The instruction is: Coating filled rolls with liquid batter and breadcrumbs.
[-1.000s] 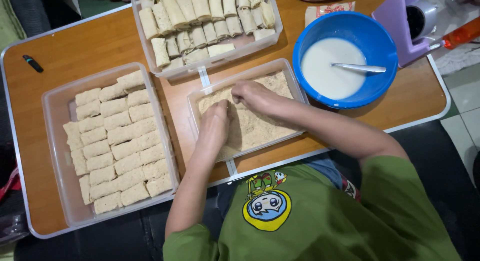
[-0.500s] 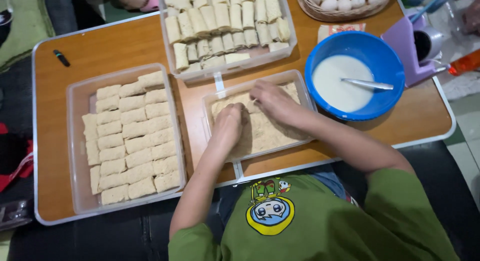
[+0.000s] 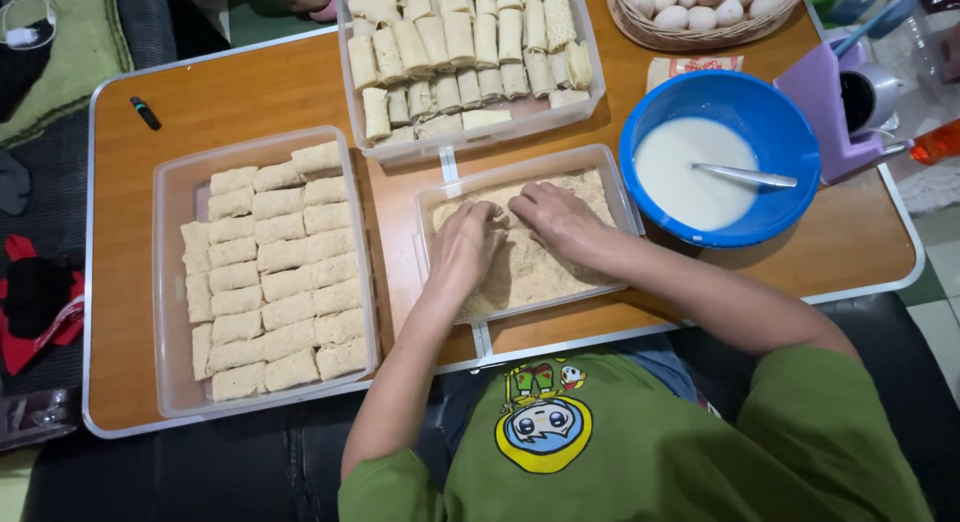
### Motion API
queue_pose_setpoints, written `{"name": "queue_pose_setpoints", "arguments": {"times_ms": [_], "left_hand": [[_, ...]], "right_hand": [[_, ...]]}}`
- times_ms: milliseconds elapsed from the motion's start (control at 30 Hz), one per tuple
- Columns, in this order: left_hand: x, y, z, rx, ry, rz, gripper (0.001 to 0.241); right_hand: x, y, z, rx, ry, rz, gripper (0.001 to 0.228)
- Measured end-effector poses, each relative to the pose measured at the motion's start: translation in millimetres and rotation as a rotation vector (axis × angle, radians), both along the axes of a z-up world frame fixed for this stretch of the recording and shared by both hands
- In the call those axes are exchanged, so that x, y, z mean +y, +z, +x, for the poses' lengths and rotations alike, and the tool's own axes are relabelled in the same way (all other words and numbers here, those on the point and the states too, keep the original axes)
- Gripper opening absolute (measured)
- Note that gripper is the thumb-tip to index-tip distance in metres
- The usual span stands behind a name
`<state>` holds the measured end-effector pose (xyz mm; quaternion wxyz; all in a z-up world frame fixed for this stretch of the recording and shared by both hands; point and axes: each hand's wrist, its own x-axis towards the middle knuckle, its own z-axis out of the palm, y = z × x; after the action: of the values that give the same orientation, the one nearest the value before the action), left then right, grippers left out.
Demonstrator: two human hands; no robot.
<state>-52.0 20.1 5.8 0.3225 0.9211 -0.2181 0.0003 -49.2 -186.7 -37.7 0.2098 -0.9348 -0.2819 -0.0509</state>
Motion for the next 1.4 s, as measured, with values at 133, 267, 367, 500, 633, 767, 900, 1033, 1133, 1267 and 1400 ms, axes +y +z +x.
{"name": "queue_pose_setpoints", "arguments": {"times_ms": [133, 267, 367, 500, 633, 767, 900, 1033, 1133, 1267, 1400], "left_hand": [[-5, 5, 1, 0.042, 0.001, -0.02, 0.029], [-6, -4, 5, 0.236, 0.029, -0.068, 0.024], [-4, 1, 6, 0.304, 0.032, -0.11, 0.025], [0, 8, 3, 0.279, 0.029, -0.182, 0.028], [2, 1, 4, 0.273, 0.025, -0.195, 0.028], [3, 1, 3, 0.248, 0.012, -0.18, 0.028], [4, 0, 2, 0.248, 0.011, -0.197, 0.028], [2, -3, 4, 0.271, 0.01, -0.205, 0.028], [3, -7, 3, 0.267, -0.001, -0.193, 0.027], [5, -12, 3, 0.279, -0.009, -0.215, 0.027], [8, -8, 3, 0.312, -0.003, -0.229, 0.028]], "right_hand": [[1, 5, 0, -0.017, -0.012, 0.003, 0.05], [1, 16, -3, 0.054, -0.029, -0.022, 0.048], [-1, 13, -2, 0.016, -0.023, -0.016, 0.043], [-3, 4, 0, -0.011, -0.019, -0.054, 0.038], [-2, 13, -3, 0.017, -0.015, -0.063, 0.039], [-1, 14, -5, 0.016, -0.011, -0.035, 0.037], [-1, 18, -8, 0.034, -0.017, -0.039, 0.036], [-2, 14, -6, 0.051, -0.022, -0.06, 0.037], [-1, 24, -10, 0.087, -0.01, -0.039, 0.04], [-1, 38, -17, 0.175, -0.019, -0.045, 0.04], [-12, 11, -8, 0.336, -0.038, -0.049, 0.047]]}}
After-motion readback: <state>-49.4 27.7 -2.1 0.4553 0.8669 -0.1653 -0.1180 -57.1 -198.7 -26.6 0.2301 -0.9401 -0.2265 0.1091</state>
